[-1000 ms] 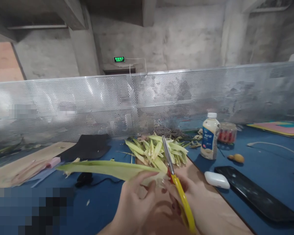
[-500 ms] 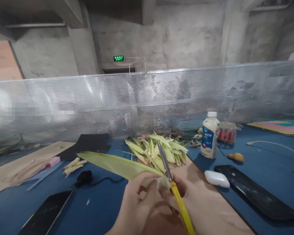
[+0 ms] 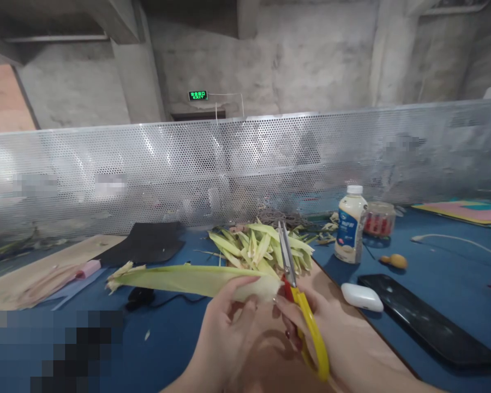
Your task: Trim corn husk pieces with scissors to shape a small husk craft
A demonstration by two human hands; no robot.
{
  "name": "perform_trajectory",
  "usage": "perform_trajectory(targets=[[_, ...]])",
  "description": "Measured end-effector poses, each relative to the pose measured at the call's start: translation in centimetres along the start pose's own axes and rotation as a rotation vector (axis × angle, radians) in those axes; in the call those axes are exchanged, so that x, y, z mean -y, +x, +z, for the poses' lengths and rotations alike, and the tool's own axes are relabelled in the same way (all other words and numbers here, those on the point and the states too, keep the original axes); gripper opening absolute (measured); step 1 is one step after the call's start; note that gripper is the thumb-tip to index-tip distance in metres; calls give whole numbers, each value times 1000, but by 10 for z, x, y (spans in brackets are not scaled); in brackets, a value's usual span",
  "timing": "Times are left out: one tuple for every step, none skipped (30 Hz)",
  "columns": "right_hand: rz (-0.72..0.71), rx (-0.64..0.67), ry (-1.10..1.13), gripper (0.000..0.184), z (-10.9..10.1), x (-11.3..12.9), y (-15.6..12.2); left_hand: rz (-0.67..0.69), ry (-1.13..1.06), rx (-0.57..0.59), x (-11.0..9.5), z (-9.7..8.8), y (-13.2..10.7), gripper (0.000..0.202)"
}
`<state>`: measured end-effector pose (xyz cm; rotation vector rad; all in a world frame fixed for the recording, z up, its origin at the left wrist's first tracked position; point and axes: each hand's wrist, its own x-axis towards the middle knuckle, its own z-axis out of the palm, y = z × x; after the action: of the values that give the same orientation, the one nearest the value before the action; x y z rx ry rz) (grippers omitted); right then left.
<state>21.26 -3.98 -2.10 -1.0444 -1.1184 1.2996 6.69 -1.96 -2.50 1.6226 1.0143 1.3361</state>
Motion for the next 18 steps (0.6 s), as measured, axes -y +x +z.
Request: perform_trajectory(targets=[[10,14,12,39,0,1,1,-7,-16,-7,0,0,0,22],[21,41,32,40,0,1,2,-15,-29,-20,0,1,1,22],[31,73,54,41,0,2,3,-23,-39,-36,0,1,1,22],[34,102,69,42,0,2,4,-34,-47,-47,-1,2,2,21],[35,128,79,44,-1,2,5,-44,-53,-53,-1,2,2,21],[39,142,87,46,-1,2,5,-49,-57,-52,-2,3,2,21],[47,144,94,48,-2,1,6,-50,-56,-49,-3,3,2,21],[59,140,101,49,-3,0,6,-46,-53,-41,-4,3,2,21],[69,135,107,50,-3,-1,6,-40,-47,-34,-5,3,1,22],[75,130,109,50,-4,-2,7,-37,-40,-30,-5,3,1,22],[78,122,107,49,-5,-3,7,-35,-34,-26,-5,3,0,22],[72,116,96,48,-6,-5,7,-36,-28,-22,-5,3,0,22],[57,109,80,46,-7,-7,8,-38,-22,-20,-4,3,0,21],[38,102,64,43,-8,-10,8,-37,-16,-18,-4,3,-1,21],[20,98,49,39,-8,-12,8,-35,-9,-18,-3,3,-1,21],[5,97,35,35,-8,-14,8,-36,-6,-18,-3,3,-1,22],[-8,94,23,31,-8,-15,8,-37,-4,-9,-2,3,-1,22],[-17,94,12,29,-7,-16,7,-37,-4,-7,-2,4,-1,22]])
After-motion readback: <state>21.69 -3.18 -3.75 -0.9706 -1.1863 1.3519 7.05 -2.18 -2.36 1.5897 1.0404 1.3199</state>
